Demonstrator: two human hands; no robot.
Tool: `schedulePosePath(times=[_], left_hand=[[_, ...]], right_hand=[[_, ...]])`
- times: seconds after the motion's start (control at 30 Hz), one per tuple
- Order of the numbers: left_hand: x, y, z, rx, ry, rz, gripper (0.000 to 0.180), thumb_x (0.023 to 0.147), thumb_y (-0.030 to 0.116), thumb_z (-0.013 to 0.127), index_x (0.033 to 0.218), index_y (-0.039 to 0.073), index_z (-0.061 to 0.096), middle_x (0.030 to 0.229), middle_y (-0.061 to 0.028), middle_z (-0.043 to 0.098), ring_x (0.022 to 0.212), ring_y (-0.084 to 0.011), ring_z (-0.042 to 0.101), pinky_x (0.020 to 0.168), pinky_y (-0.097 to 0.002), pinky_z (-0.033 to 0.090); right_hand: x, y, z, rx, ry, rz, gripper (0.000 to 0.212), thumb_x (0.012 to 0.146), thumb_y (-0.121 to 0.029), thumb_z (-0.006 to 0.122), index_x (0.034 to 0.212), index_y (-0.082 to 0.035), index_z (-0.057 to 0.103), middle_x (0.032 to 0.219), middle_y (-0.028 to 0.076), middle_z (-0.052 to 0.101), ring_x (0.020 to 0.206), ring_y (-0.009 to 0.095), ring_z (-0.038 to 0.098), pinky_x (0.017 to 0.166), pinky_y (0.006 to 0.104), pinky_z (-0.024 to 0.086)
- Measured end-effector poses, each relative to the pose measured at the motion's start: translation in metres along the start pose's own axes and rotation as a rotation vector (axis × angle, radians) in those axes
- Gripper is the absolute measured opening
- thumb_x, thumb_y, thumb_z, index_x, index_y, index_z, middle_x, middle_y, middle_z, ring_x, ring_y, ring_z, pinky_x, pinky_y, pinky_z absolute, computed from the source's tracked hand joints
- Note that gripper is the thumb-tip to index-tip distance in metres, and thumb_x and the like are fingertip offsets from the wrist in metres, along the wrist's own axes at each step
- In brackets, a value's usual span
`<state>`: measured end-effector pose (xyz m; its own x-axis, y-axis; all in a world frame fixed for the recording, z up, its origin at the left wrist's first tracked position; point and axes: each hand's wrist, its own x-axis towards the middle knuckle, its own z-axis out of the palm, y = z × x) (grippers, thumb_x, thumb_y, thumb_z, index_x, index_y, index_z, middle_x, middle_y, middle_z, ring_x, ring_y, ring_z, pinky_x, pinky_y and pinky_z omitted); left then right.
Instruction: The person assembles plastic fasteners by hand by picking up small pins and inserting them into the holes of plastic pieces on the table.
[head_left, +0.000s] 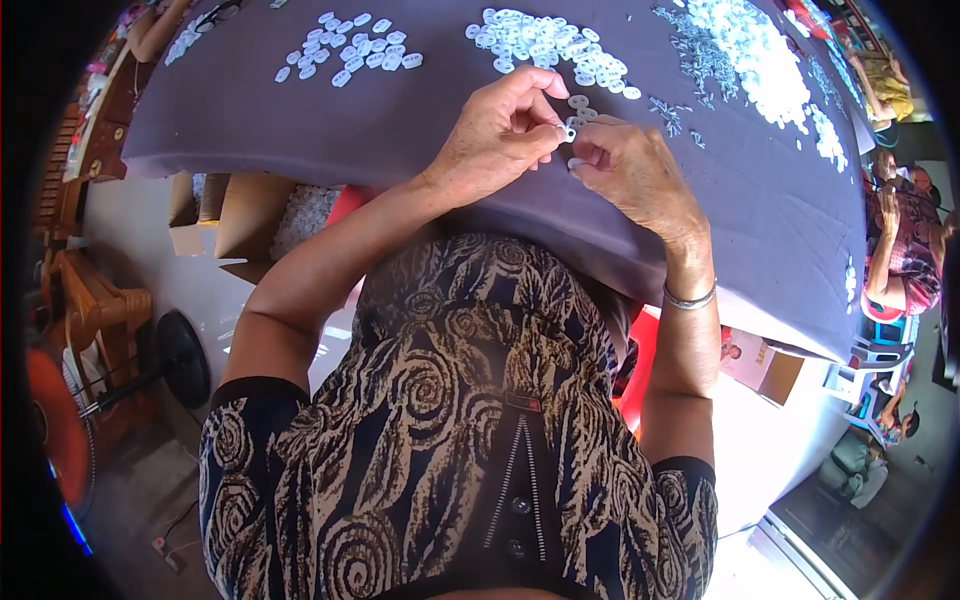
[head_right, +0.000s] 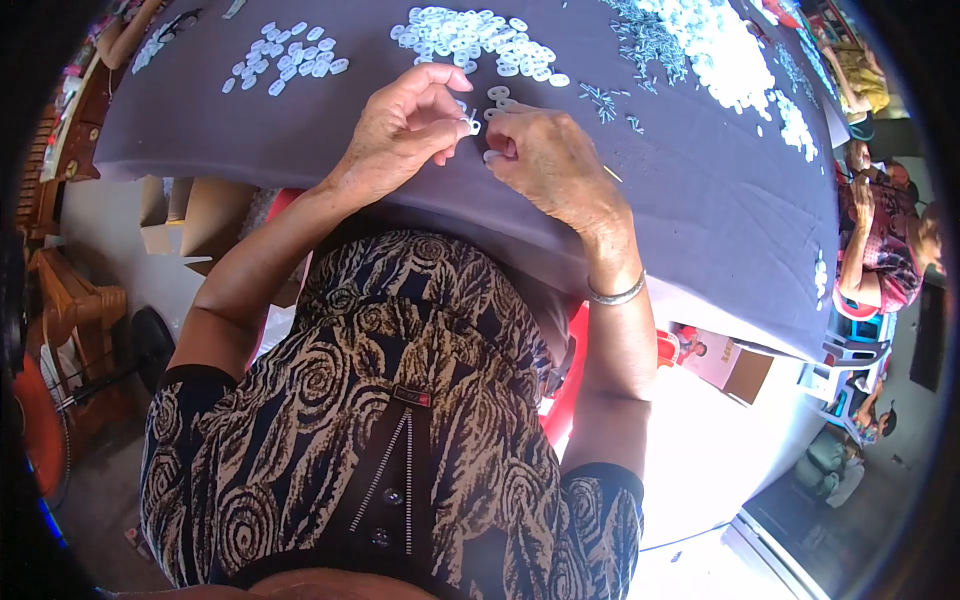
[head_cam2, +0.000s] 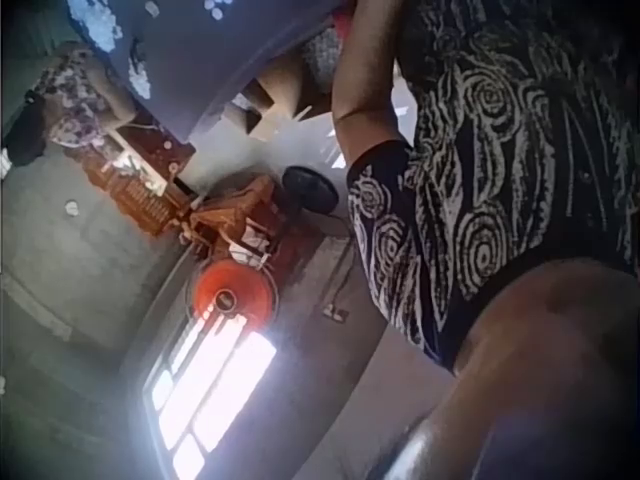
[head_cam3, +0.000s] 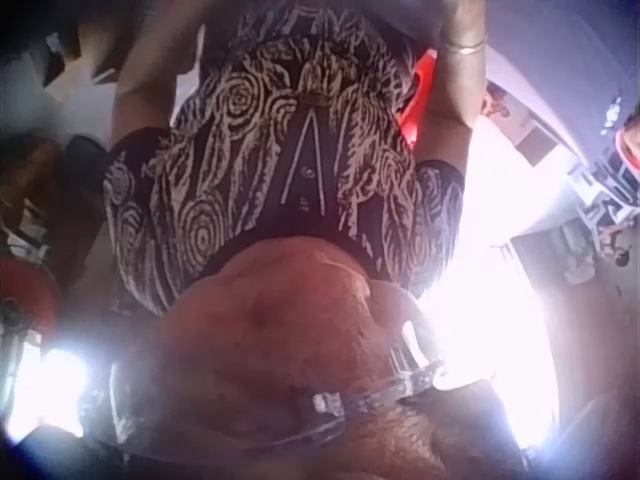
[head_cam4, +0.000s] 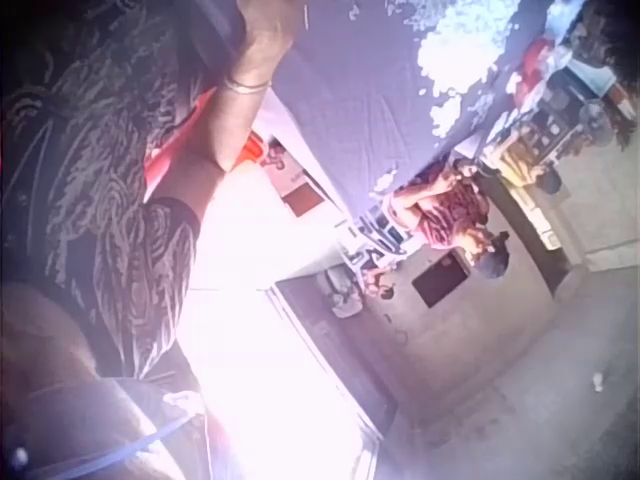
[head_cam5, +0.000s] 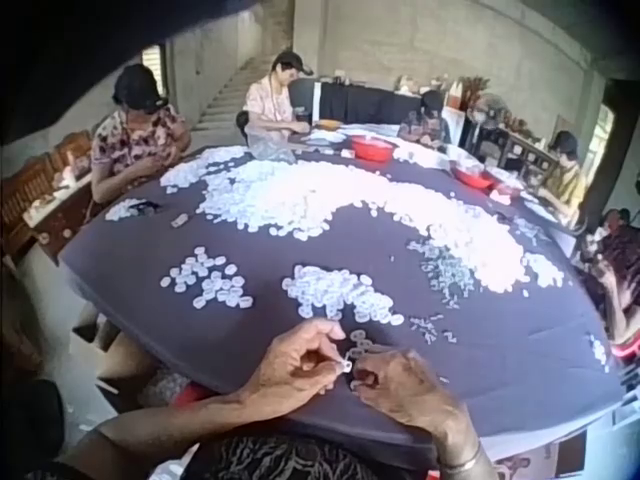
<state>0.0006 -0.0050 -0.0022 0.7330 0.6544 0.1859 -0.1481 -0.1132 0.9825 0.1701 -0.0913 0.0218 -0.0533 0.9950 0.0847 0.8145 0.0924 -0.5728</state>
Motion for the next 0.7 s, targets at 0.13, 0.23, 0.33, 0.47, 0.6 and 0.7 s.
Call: schedulePosePath(times=[0.13, 0.23, 0.33, 0.47, 0.6, 0.7], left_hand=[[0.0, 0.001, 0.0, -0.006, 0.003, -0.001, 0.029, 0.082, -0.002, 0.058, 0.109, 0.004, 0.048, 0.075, -0.0019, 0.055, 0.063, -0.0064, 0.053, 0.055, -0.0213, 0.047], [0.0, 0.001, 0.001, -0.02, -0.011, -0.001, 0.029, 0.082, -0.002, 0.058, 0.109, 0.004, 0.048, 0.074, -0.0021, 0.055, 0.062, -0.0064, 0.053, 0.055, -0.0214, 0.047], [-0.001, 0.0, 0.002, -0.009, -0.016, -0.008, 0.03, 0.082, -0.002, 0.058, 0.11, 0.004, 0.047, 0.073, -0.0023, 0.055, 0.062, -0.0066, 0.053, 0.054, -0.0215, 0.047], [-0.001, 0.0, 0.003, -0.01, -0.016, -0.012, 0.031, 0.082, -0.002, 0.058, 0.111, 0.004, 0.047, 0.073, -0.0026, 0.055, 0.062, -0.0068, 0.053, 0.054, -0.0216, 0.047], [-0.002, 0.001, 0.003, 0.001, -0.015, -0.015, 0.033, 0.082, -0.001, 0.058, 0.112, 0.004, 0.046, 0.073, -0.0028, 0.056, 0.062, -0.0071, 0.054, 0.054, -0.0219, 0.047], [-0.003, 0.002, 0.003, -0.011, -0.016, -0.017, 0.033, 0.082, -0.001, 0.058, 0.112, 0.003, 0.046, 0.073, -0.0029, 0.056, 0.062, -0.0072, 0.054, 0.054, -0.022, 0.047]], right_hand=[[0.003, 0.004, 0.003, 0.132, 0.11, 0.021, 0.01, 0.077, -0.007, 0.065, 0.082, 0.0, 0.06, 0.066, 0.0, 0.054, 0.059, 0.008, 0.049, 0.054, 0.0256, 0.04], [0.006, 0.017, 0.005, 0.372, 0.19, 0.106, 0.002, 0.082, -0.004, 0.061, 0.083, -0.002, 0.061, 0.067, -0.004, 0.053, 0.06, 0.003, 0.045, 0.051, 0.0211, 0.038], [0.008, 0.017, 0.0, 0.552, 0.169, 0.145, 0.002, 0.085, -0.005, 0.061, 0.085, -0.003, 0.062, 0.07, -0.004, 0.055, 0.059, 0.001, 0.044, 0.049, 0.0185, 0.037], [0.008, 0.008, -0.001, 0.774, 0.184, 0.175, 0.009, 0.085, -0.01, 0.064, 0.09, -0.002, 0.064, 0.072, -0.001, 0.057, 0.059, 0.003, 0.047, 0.048, 0.0188, 0.038], [0.008, 0.004, 0.001, 0.755, 0.196, 0.159, 0.012, 0.086, -0.011, 0.063, 0.094, -0.002, 0.065, 0.074, 0.0, 0.059, 0.059, 0.004, 0.048, 0.049, 0.0189, 0.04], [0.008, 0.002, 0.003, 0.723, 0.188, 0.153, 0.013, 0.087, -0.013, 0.063, 0.094, -0.003, 0.066, 0.074, -0.002, 0.06, 0.059, 0.003, 0.048, 0.05, 0.0177, 0.041]])
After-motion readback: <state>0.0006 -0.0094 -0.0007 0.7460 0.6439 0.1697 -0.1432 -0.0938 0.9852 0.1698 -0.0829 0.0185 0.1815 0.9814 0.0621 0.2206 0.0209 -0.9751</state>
